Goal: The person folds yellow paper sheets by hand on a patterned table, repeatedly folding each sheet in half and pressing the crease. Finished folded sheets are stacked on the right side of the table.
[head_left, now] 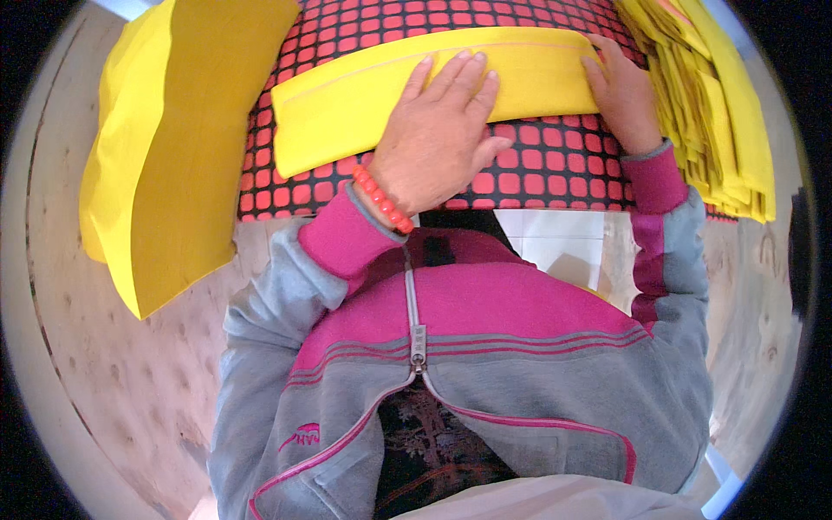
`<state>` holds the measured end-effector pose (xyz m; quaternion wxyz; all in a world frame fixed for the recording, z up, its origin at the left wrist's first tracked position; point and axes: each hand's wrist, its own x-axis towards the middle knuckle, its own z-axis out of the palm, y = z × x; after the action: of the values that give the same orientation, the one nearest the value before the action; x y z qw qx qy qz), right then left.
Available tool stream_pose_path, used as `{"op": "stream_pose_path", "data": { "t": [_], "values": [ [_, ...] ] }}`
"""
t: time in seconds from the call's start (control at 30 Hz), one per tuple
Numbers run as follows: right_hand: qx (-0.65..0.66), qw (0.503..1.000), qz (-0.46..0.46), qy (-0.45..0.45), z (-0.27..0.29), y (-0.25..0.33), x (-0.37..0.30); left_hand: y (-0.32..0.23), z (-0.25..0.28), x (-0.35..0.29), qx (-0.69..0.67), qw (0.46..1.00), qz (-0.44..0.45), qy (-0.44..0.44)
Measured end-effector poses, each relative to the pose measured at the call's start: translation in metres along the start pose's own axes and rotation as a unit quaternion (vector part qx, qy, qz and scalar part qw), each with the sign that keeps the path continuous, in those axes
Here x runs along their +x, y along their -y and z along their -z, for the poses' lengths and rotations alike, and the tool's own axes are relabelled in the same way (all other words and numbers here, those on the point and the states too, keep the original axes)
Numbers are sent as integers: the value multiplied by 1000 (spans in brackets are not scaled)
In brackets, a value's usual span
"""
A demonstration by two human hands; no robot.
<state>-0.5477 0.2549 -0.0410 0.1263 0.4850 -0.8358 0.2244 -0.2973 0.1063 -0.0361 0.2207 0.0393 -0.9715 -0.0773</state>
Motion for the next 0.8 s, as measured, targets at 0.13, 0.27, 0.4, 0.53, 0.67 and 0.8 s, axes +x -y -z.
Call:
{"op": "stream_pose_path", "data": {
  "t": [0.13, 0.27, 0.4, 0.53, 0.67, 0.8],
  "values": [
    [-2, 1000, -6, 10, -2, -3, 1, 4, -5, -4, 6, 1000, 10, -2],
    [17, 1000, 12, -3, -2, 0, 4, 4, -6, -7, 4, 1000, 28, -7],
    [7, 1000, 7, -1, -5, 8, 5, 13, 3, -14, 7, 998, 59, 0],
    [16, 999, -41, -11, 5, 16, 4, 8, 1, -11, 30, 997, 67, 2],
    [-7, 987, 99, -127, 26, 35, -7, 1, -5, -4, 39, 996, 76, 19],
    [117, 970, 212, -24, 10, 79, -31, -2, -6, -1, 43, 996, 78, 28]
  ]
}}
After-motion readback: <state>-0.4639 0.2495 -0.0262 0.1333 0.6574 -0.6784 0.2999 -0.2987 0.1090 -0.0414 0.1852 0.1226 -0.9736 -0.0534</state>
